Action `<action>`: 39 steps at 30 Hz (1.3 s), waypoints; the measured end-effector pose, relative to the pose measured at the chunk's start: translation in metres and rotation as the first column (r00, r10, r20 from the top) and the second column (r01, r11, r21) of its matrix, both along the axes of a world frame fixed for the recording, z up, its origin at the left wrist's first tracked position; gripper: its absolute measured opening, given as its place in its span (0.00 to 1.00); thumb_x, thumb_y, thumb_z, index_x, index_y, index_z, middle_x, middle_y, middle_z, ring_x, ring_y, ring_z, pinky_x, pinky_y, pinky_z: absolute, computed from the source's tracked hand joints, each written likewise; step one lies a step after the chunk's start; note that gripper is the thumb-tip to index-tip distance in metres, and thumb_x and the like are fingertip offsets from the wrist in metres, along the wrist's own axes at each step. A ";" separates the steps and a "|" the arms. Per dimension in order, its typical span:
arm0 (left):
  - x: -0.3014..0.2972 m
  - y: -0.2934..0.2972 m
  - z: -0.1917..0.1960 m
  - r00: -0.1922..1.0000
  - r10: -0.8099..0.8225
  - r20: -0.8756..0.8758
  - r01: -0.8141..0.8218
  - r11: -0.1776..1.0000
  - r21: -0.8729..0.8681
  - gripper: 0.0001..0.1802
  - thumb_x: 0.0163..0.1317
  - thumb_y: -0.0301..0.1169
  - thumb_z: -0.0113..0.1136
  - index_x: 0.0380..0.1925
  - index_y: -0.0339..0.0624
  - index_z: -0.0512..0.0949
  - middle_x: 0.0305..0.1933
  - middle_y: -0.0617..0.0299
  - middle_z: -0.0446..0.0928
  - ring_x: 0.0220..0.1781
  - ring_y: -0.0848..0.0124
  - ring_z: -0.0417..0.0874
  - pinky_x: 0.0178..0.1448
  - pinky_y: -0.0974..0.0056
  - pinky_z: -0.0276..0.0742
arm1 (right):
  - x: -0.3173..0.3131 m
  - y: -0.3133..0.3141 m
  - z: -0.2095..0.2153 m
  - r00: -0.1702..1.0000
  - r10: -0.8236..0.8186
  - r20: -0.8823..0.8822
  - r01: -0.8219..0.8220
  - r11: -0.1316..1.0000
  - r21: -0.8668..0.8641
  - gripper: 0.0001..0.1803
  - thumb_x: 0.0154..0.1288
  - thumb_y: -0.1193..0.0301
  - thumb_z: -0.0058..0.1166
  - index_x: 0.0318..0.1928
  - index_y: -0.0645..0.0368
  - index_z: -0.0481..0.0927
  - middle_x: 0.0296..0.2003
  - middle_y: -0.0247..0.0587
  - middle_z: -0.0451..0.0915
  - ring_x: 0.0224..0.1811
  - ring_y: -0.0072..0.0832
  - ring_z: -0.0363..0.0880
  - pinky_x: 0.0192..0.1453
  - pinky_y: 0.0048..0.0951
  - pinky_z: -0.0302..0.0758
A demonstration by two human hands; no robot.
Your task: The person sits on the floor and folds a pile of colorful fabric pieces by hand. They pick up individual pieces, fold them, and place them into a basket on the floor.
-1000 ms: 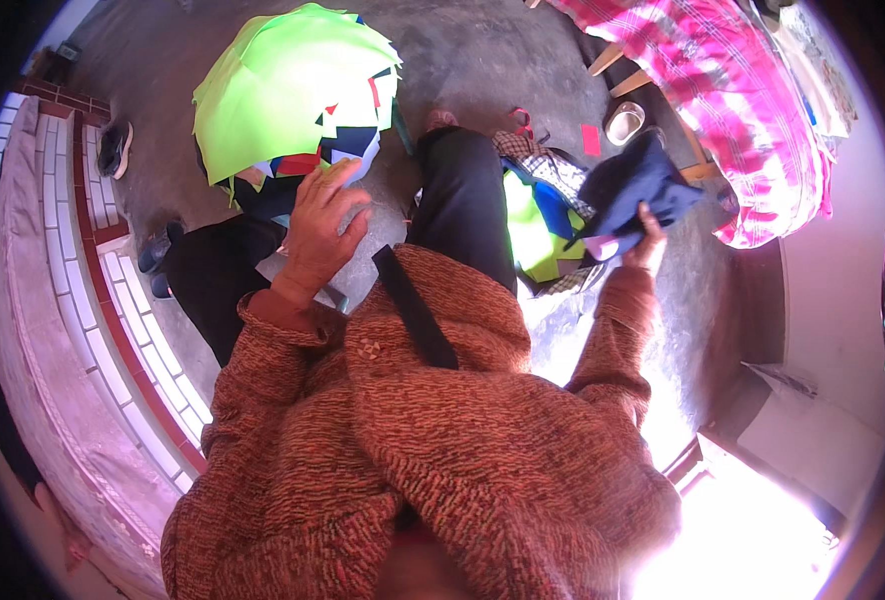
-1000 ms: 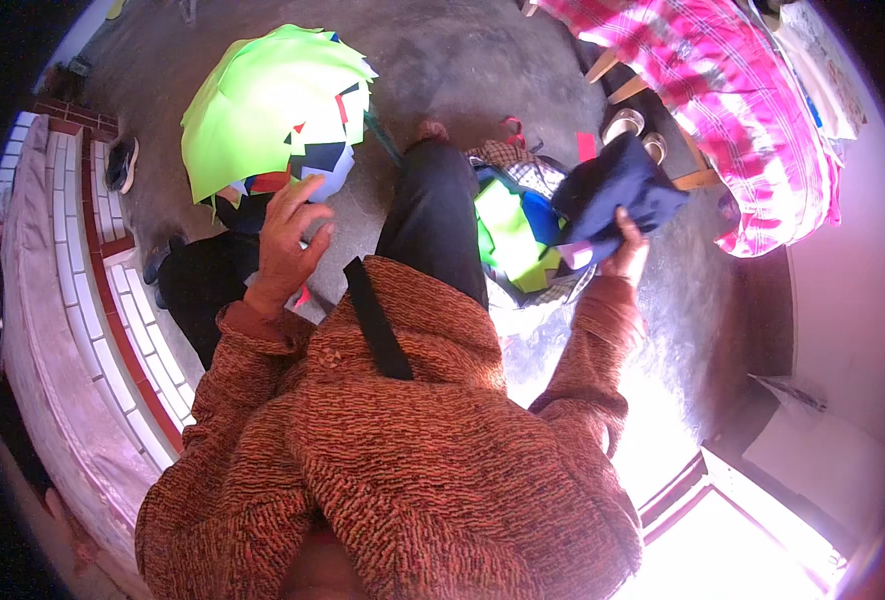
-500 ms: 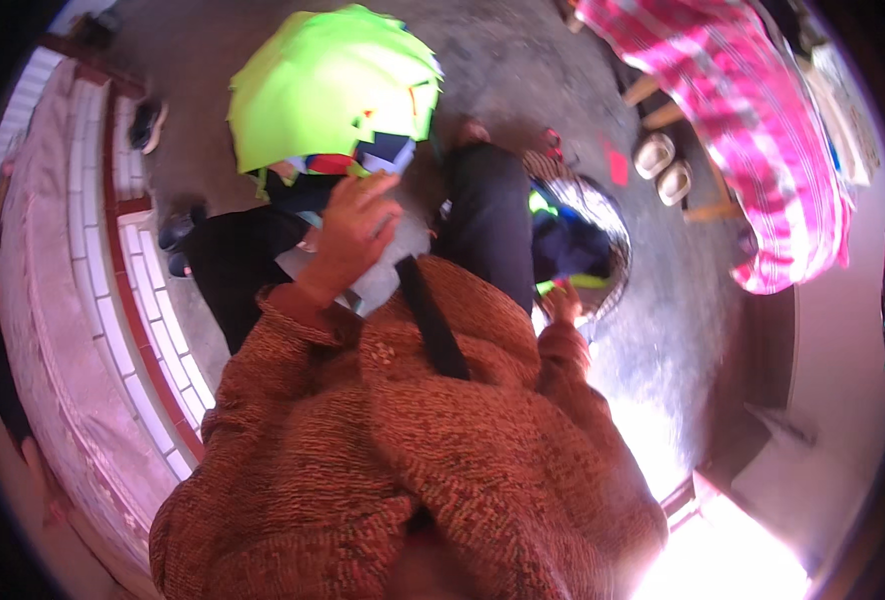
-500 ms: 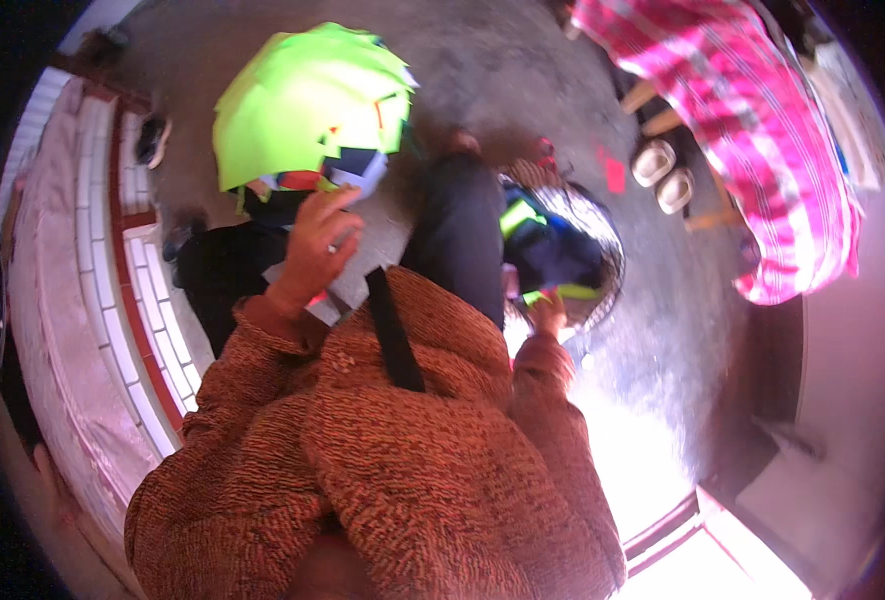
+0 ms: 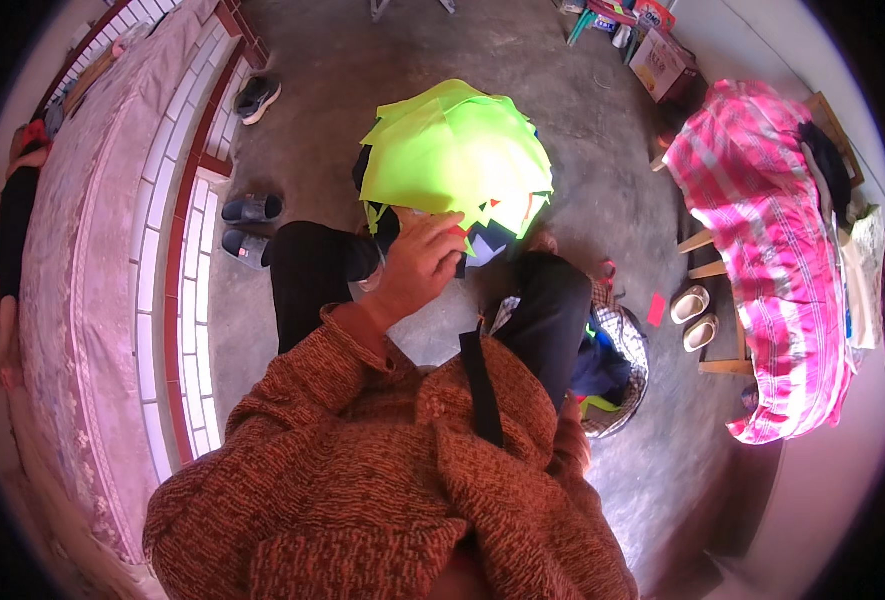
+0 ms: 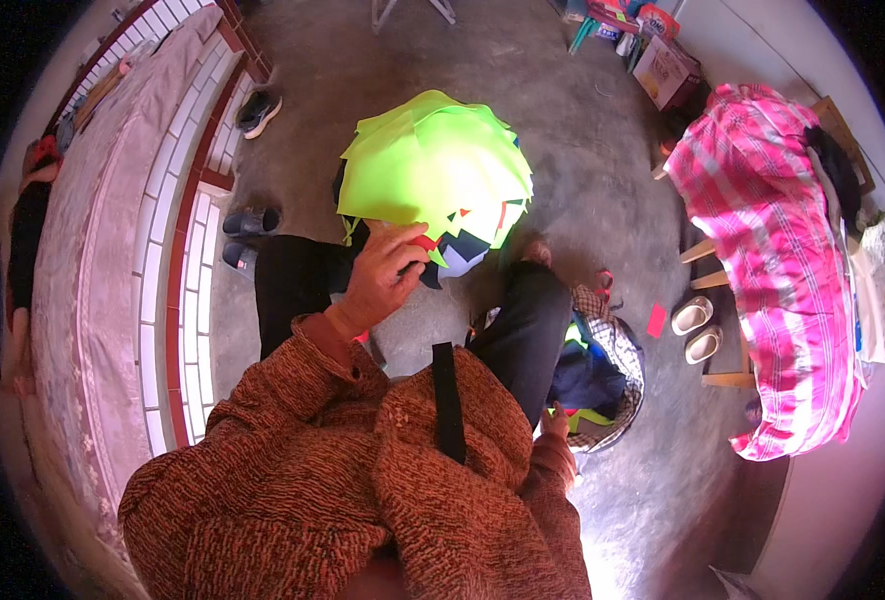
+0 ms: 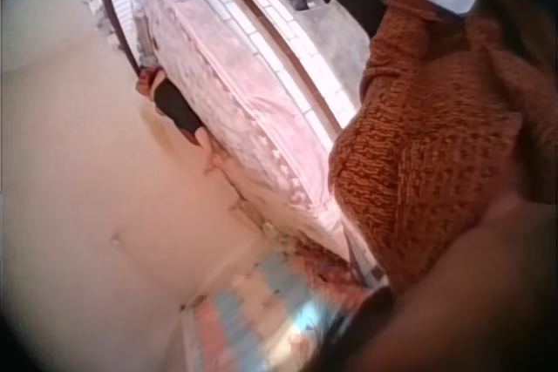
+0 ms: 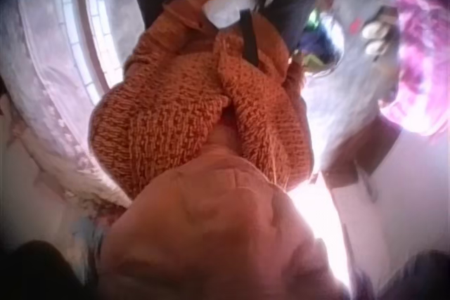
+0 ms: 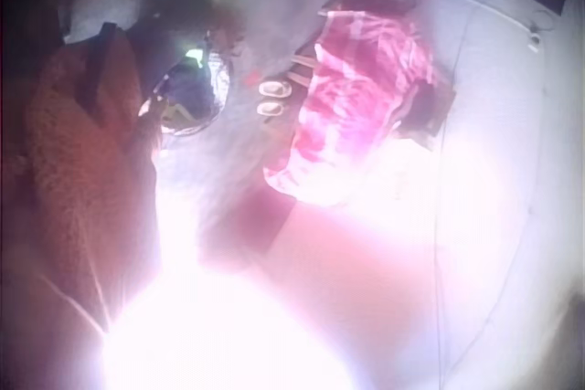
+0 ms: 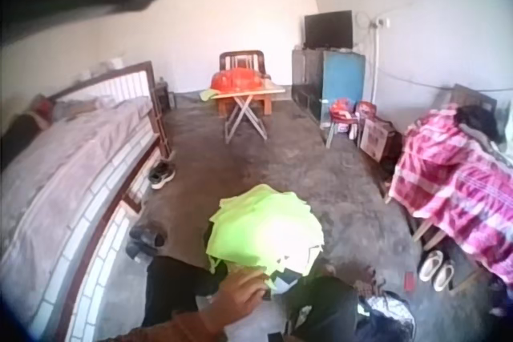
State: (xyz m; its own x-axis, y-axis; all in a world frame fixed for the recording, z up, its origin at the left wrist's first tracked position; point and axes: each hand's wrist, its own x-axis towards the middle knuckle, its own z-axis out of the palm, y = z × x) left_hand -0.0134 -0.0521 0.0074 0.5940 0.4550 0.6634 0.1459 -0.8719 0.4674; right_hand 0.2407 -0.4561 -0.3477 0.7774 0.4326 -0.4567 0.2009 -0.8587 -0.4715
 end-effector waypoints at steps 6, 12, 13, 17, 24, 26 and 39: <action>-0.015 0.020 0.003 0.984 0.168 0.053 -0.162 0.982 -0.097 0.08 0.50 0.22 0.60 0.31 0.45 0.78 0.51 0.56 0.76 0.50 0.55 0.76 0.54 0.58 0.71 | 0.022 0.070 0.146 0.904 -0.050 0.425 -0.146 0.898 0.416 0.18 0.64 0.63 0.51 0.50 0.60 0.78 0.43 0.52 0.81 0.45 0.41 0.80 0.49 0.36 0.75; -0.037 0.041 0.000 0.961 0.269 0.066 -0.254 0.951 -0.178 0.09 0.52 0.24 0.60 0.34 0.43 0.76 0.53 0.55 0.76 0.51 0.55 0.76 0.54 0.58 0.72 | 0.021 0.174 0.280 0.972 -0.132 0.194 -0.075 0.608 0.790 0.17 0.67 0.77 0.47 0.55 0.68 0.72 0.49 0.45 0.78 0.52 0.29 0.76 0.59 0.30 0.70; -0.040 0.044 -0.001 0.956 0.285 0.066 -0.266 0.941 -0.207 0.09 0.52 0.24 0.60 0.35 0.43 0.76 0.53 0.55 0.76 0.52 0.55 0.75 0.54 0.58 0.72 | 0.017 0.193 0.290 0.986 -0.093 0.137 -0.066 0.534 0.843 0.16 0.67 0.77 0.48 0.55 0.67 0.72 0.49 0.45 0.78 0.51 0.29 0.76 0.59 0.29 0.71; -0.047 0.055 -0.004 0.941 0.327 0.086 -0.288 0.909 -0.303 0.10 0.52 0.24 0.61 0.35 0.43 0.75 0.52 0.55 0.76 0.54 0.54 0.75 0.55 0.58 0.71 | -0.026 0.265 0.340 0.992 0.104 -0.074 0.045 0.260 0.964 0.14 0.67 0.78 0.49 0.53 0.65 0.74 0.47 0.43 0.78 0.50 0.28 0.76 0.58 0.29 0.72; -0.046 0.058 -0.007 0.938 0.346 0.003 -0.333 0.907 -0.258 0.17 0.52 0.25 0.63 0.43 0.41 0.73 0.56 0.52 0.74 0.59 0.55 0.74 0.60 0.60 0.68 | -0.078 0.354 0.334 0.622 0.620 -0.478 0.456 0.210 0.865 0.19 0.69 0.64 0.50 0.54 0.63 0.72 0.34 0.45 0.83 0.28 0.25 0.79 0.37 0.26 0.77; -0.047 0.064 -0.015 0.936 0.351 0.015 -0.334 0.904 -0.265 0.19 0.53 0.27 0.64 0.46 0.40 0.72 0.56 0.51 0.73 0.59 0.56 0.74 0.61 0.60 0.68 | -0.085 0.345 0.293 0.441 0.674 -0.592 0.541 0.327 0.775 0.21 0.70 0.63 0.47 0.56 0.64 0.70 0.33 0.47 0.83 0.26 0.26 0.79 0.33 0.25 0.76; -0.030 0.134 -0.050 0.916 0.398 0.047 -0.309 0.776 -0.550 0.28 0.52 0.40 0.69 0.47 0.34 0.72 0.47 0.55 0.74 0.44 0.66 0.75 0.50 0.65 0.72 | -0.095 0.342 0.276 0.275 0.699 -0.660 0.548 0.450 0.705 0.25 0.70 0.63 0.45 0.60 0.66 0.66 0.32 0.53 0.82 0.28 0.32 0.80 0.36 0.31 0.76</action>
State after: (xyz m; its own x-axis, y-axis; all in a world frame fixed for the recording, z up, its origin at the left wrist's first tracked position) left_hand -0.0432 0.0815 -0.0427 0.2341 0.9141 0.3312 0.2838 -0.3900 0.8760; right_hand 0.1461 -0.1143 -0.0719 0.0896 0.9920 -0.0893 -0.7875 0.0157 -0.6161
